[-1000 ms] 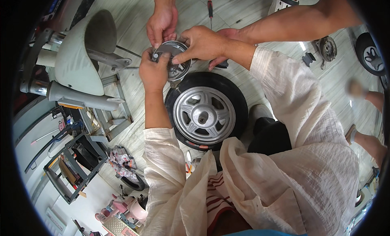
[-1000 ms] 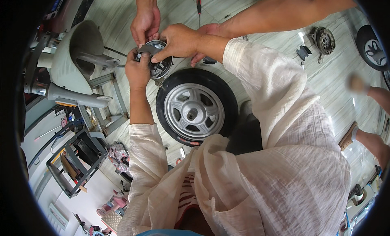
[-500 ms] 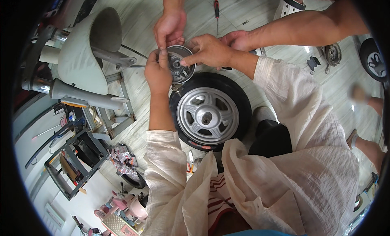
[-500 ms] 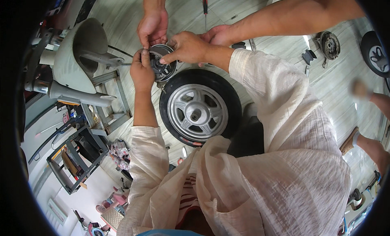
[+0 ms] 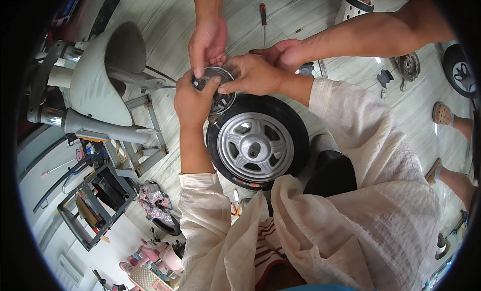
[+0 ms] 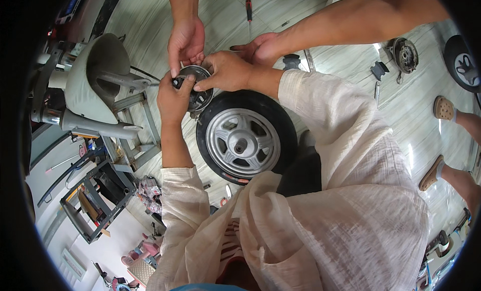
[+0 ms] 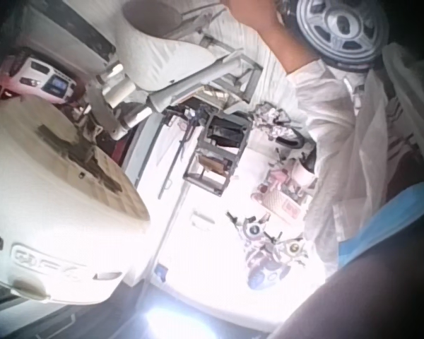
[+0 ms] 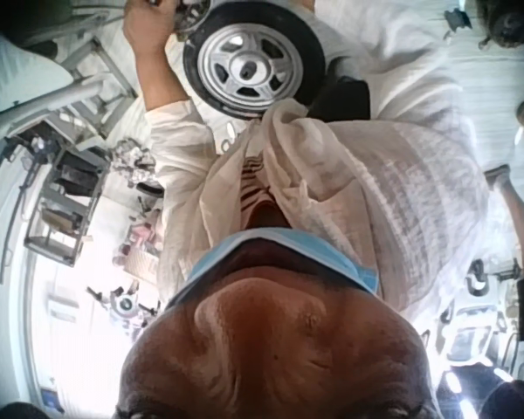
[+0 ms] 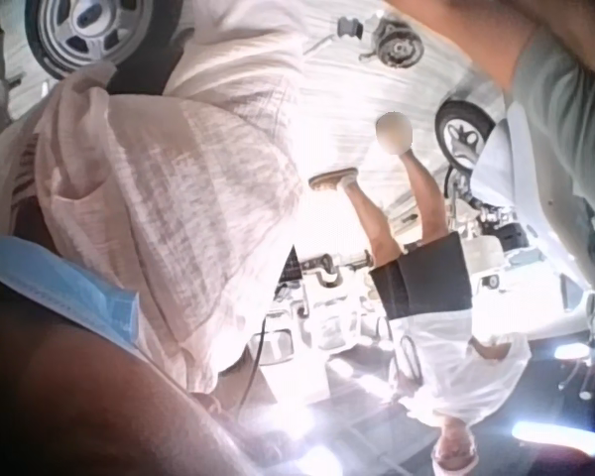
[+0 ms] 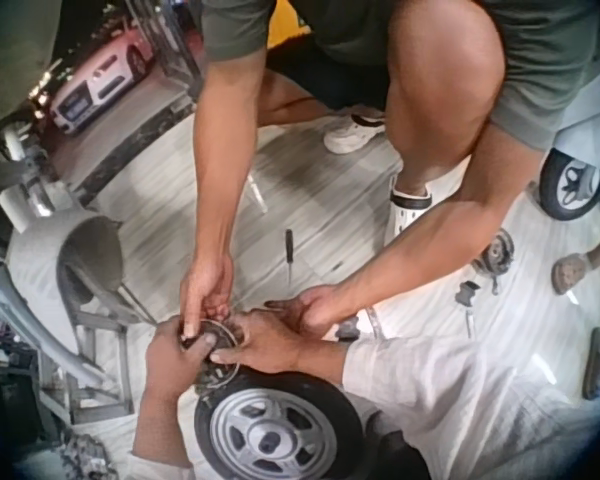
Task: The person inflates a scooter wheel using a hand pump and then assembles a brake assembly by inserting brake shoes into a drum and tightening with a wrench. The person handles the wheel, pump, brake drum, brake shoes, and wrench throughout the task.
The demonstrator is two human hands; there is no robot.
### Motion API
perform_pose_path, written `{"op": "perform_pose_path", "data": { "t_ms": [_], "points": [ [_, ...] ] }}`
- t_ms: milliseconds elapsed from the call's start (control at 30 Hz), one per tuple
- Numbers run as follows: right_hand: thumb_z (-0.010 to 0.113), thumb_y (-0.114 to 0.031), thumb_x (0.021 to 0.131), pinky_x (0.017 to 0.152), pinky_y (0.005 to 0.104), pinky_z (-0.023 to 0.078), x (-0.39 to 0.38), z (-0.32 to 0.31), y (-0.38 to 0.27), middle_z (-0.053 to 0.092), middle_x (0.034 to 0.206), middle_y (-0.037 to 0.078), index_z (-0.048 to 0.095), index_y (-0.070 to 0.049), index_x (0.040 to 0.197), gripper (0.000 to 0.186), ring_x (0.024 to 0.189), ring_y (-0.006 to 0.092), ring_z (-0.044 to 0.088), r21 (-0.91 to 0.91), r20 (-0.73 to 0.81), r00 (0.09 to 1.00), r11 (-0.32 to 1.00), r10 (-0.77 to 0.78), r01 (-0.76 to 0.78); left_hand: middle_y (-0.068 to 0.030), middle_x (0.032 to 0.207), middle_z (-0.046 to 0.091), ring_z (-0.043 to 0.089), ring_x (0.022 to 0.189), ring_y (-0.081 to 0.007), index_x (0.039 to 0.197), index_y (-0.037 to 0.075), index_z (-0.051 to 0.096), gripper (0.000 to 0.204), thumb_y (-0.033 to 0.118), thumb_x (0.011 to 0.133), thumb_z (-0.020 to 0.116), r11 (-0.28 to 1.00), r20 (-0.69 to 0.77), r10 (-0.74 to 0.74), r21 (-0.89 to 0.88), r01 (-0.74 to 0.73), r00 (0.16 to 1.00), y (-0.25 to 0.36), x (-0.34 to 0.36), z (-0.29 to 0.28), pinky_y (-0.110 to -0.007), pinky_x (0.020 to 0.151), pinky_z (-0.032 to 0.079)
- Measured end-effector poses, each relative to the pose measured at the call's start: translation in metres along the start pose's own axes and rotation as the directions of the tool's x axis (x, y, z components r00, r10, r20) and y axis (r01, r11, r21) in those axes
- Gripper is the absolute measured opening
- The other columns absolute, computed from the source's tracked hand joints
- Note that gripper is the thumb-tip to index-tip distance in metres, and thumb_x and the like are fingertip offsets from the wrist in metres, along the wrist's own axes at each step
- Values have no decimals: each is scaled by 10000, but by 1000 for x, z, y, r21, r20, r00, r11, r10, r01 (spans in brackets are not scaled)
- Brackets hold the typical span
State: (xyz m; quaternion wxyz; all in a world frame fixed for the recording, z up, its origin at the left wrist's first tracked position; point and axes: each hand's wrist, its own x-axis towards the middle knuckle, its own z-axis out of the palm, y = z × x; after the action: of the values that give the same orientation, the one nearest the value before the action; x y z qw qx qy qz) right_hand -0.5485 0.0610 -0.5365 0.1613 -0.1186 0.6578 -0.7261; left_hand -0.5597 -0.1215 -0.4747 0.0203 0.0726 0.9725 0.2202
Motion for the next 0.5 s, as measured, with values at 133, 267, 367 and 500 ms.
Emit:
{"op": "perform_pose_path", "data": {
  "t_ms": [133,267,367,500],
  "points": [
    [770,-119,782,747,263,513,2,5,6,687,938,84,624,48,1079,371,837,112,625,-39,16,1000,999,-1,1,-239,1031,610,591,1017,-394,1120,-25,608,558,406,778,697,997,108,-44,62,37,993,15,11,-4,-462,864,479],
    [794,-242,750,726,319,520,-4,1,-2,684,909,149,617,45,1067,462,818,192,663,-196,-41,994,976,-104,94,-221,1029,601,580,994,-393,1044,-2,642,451,356,776,704,973,26,231,24,-231,973,-1,12,3,-452,865,474],
    [813,-337,700,680,376,519,-7,0,-6,672,822,197,622,35,1017,525,767,282,687,-281,-107,962,936,-250,211,-181,1065,617,620,980,-361,1051,1,648,449,305,743,768,977,15,205,-58,-204,979,-6,10,0,-410,854,484],
    [833,-369,639,742,407,529,-6,4,-9,664,862,255,634,64,1036,621,828,388,673,-308,-79,976,936,-201,167,-132,1114,643,634,1022,-256,1162,10,630,527,147,668,754,953,150,168,-276,-122,974,-10,8,-7,-347,919,472]
  ]
}}
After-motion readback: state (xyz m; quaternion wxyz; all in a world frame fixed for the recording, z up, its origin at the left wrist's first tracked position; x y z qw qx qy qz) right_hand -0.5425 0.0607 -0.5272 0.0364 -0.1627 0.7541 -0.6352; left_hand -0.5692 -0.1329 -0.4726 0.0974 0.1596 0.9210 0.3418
